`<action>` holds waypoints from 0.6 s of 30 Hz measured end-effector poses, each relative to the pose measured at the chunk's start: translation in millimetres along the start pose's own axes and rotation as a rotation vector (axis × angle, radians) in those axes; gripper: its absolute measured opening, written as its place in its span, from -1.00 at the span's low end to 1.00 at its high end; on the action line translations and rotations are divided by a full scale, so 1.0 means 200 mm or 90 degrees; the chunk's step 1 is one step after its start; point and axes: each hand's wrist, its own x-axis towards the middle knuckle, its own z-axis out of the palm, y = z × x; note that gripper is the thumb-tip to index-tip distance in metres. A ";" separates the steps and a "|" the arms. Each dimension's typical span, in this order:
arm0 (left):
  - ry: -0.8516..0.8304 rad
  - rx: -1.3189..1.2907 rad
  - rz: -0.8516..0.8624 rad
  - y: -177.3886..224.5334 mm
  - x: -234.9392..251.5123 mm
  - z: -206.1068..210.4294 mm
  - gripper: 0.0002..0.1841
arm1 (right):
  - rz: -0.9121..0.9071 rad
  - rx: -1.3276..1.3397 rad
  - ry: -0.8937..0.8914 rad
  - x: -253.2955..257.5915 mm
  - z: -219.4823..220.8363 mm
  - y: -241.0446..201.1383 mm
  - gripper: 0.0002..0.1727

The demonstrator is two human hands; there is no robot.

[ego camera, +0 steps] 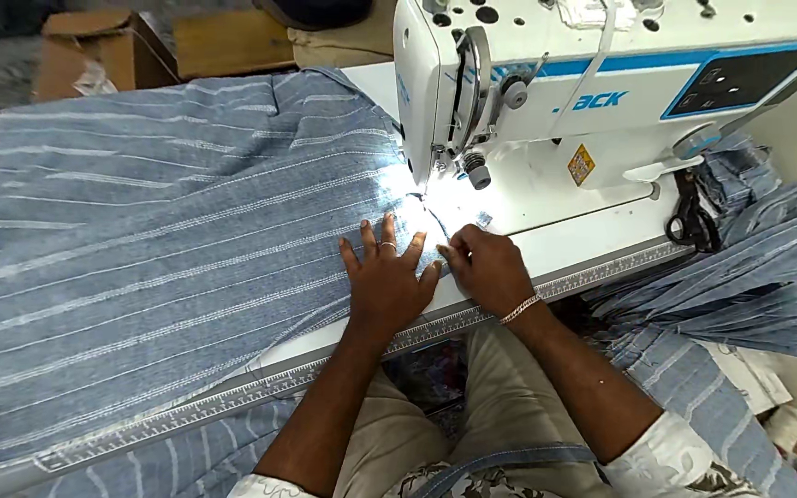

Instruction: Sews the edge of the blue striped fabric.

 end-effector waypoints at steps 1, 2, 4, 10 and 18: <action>0.000 0.003 0.000 0.00 0.00 0.00 -0.32 | 0.021 0.002 -0.013 0.00 -0.01 0.00 -0.69; 0.004 0.004 0.001 0.00 0.00 0.00 -0.31 | 0.056 0.004 -0.031 0.01 -0.02 0.00 -0.69; 0.008 0.000 0.002 0.00 -0.01 0.00 -0.32 | 0.092 0.012 -0.030 0.02 -0.03 0.00 -0.67; -0.006 -0.016 -0.002 -0.01 -0.02 0.00 -0.27 | 0.100 0.030 -0.050 0.01 -0.04 0.02 -0.65; -0.030 -0.035 -0.044 0.02 -0.02 -0.03 -0.31 | -0.141 0.004 -0.011 -0.09 0.01 0.11 -0.77</action>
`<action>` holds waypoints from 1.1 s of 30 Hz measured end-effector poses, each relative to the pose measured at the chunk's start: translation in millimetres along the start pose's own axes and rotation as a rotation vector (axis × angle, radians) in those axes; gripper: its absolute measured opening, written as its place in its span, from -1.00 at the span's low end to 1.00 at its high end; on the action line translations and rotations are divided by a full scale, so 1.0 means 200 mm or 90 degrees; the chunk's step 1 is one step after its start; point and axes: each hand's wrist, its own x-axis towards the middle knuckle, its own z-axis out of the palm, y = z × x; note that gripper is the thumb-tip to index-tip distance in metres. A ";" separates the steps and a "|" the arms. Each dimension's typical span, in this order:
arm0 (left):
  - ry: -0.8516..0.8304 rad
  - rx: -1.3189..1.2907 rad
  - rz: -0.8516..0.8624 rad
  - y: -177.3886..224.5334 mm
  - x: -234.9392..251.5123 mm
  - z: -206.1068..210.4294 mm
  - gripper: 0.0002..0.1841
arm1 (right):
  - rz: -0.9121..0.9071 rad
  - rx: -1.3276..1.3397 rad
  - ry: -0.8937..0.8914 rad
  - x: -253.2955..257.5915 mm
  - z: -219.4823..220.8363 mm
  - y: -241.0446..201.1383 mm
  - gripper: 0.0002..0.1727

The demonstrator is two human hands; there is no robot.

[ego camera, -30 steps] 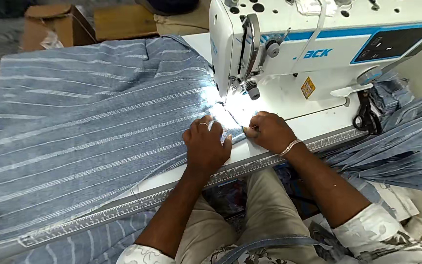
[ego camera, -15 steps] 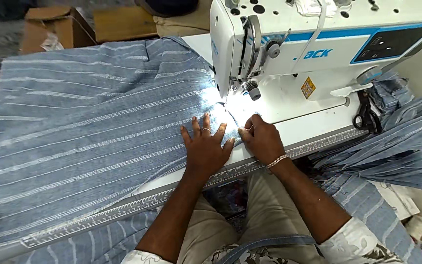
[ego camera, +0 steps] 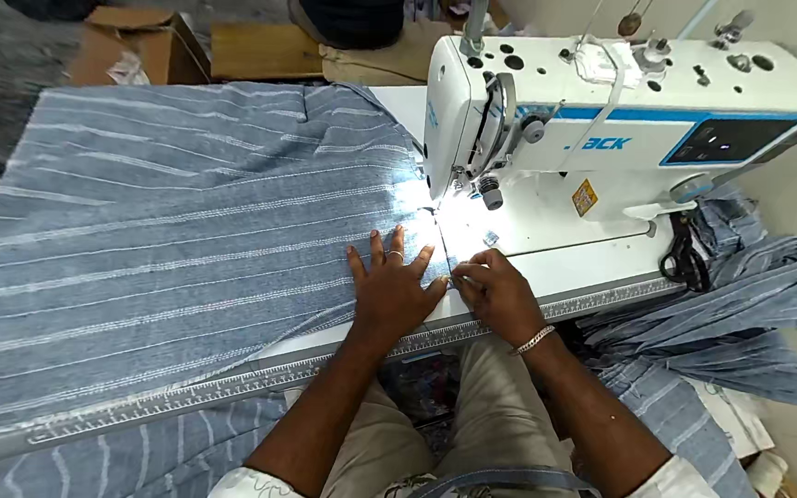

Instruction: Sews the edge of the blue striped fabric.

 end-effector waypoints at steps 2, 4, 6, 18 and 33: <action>-0.009 -0.002 -0.009 0.00 0.01 -0.01 -0.32 | -0.047 -0.007 0.025 0.01 0.02 0.03 -0.78; -0.008 0.001 -0.014 0.00 0.04 -0.01 -0.32 | -0.064 -0.013 0.036 0.05 0.03 0.04 -0.77; 0.003 -0.002 -0.018 -0.02 0.09 -0.01 -0.31 | -0.060 -0.034 0.038 0.10 0.03 0.04 -0.75; -0.019 -0.034 -0.042 -0.17 0.52 -0.15 -0.31 | -0.076 0.035 -0.209 0.33 -0.24 0.15 -0.61; 0.037 -0.008 0.122 -0.42 0.32 -0.17 -0.31 | 0.253 -0.265 0.081 -0.09 -0.70 0.67 -0.48</action>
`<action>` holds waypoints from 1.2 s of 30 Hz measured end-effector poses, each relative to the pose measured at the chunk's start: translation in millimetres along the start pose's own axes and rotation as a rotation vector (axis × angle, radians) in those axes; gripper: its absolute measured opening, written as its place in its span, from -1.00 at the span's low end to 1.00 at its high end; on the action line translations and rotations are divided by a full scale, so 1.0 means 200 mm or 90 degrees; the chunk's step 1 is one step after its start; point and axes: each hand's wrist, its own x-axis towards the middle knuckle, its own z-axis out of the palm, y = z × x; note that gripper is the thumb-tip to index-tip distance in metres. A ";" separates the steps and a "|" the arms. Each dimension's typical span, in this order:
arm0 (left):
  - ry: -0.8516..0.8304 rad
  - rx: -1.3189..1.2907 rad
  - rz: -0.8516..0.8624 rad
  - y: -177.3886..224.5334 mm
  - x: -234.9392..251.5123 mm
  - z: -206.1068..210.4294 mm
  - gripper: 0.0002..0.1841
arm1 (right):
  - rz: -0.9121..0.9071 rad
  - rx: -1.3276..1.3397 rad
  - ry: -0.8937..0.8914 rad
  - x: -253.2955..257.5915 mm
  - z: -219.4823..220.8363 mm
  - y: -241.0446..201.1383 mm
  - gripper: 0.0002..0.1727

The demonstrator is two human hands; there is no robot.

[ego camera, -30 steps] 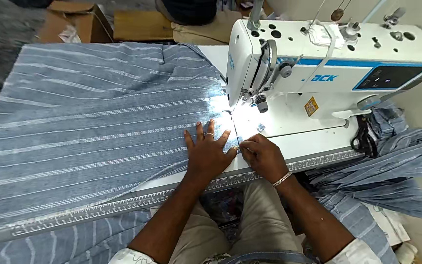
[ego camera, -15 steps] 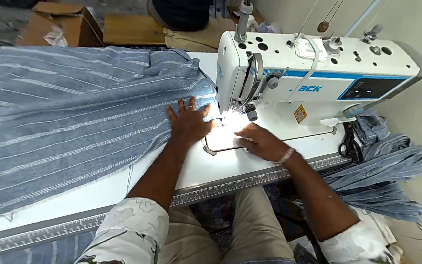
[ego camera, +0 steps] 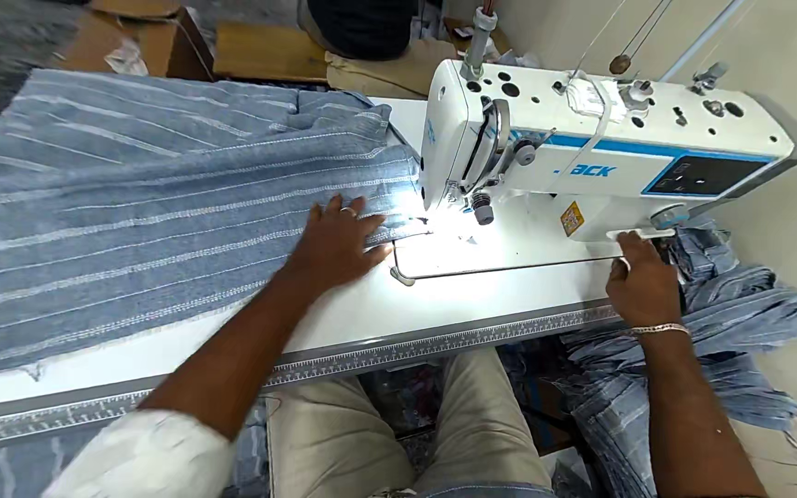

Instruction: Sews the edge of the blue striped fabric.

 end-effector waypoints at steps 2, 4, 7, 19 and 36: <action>-0.013 0.032 -0.019 -0.15 -0.22 -0.10 -0.43 | 0.028 0.036 0.009 0.01 -0.02 0.00 -0.51; -0.011 0.044 -0.096 -0.36 -0.46 -0.21 -0.52 | 0.038 0.085 0.040 0.00 -0.02 -0.01 -0.53; -0.068 0.128 -0.216 -0.58 -0.78 -0.35 -0.69 | 0.014 0.193 0.048 -0.08 0.06 -0.21 -0.51; -0.563 -0.161 0.160 0.94 -0.98 -0.14 -0.79 | -0.133 0.143 -0.136 0.00 0.33 -1.11 -0.64; -0.610 -0.213 0.192 0.96 -0.89 -0.03 -0.70 | -0.177 0.135 -0.127 -0.10 0.32 -1.05 -0.65</action>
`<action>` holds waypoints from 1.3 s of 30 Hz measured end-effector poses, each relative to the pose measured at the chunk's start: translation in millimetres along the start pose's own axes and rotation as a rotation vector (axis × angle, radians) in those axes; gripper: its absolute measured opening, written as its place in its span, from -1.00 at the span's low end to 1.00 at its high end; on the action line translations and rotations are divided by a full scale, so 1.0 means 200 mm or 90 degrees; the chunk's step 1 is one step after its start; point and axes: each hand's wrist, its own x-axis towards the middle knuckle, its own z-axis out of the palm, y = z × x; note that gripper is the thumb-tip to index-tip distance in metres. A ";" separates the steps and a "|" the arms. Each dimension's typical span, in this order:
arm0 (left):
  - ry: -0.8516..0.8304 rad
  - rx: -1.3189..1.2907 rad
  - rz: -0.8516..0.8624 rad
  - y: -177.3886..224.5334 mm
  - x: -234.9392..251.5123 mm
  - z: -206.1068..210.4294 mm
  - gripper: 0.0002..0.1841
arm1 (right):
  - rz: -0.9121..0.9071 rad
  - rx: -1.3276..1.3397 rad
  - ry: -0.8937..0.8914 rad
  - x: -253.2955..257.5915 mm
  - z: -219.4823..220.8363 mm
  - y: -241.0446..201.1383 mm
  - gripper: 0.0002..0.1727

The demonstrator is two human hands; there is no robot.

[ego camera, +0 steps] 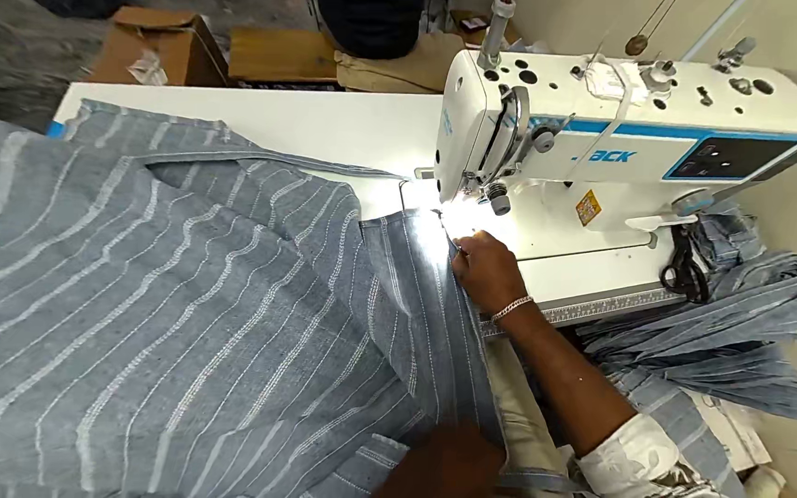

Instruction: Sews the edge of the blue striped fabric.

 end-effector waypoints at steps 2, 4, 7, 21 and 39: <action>0.001 -0.006 -0.012 -0.02 0.00 -0.03 -0.67 | -0.010 0.000 -0.024 0.00 -0.02 0.00 -0.64; 0.034 -0.003 -0.027 -0.05 0.00 -0.04 -0.69 | -0.016 -0.006 -0.042 -0.01 -0.03 0.00 -0.63; 0.040 -0.002 -0.089 -0.06 -0.01 -0.09 -0.63 | -0.004 -0.011 -0.038 -0.03 -0.03 -0.01 -0.63; 0.104 0.000 -0.145 -0.10 0.04 -0.20 -0.51 | -0.012 -0.002 -0.020 -0.06 0.00 0.02 -0.59; 0.227 0.004 -0.241 -0.17 0.15 -0.29 -0.73 | -0.001 0.006 -0.016 -0.10 0.01 0.01 -0.60</action>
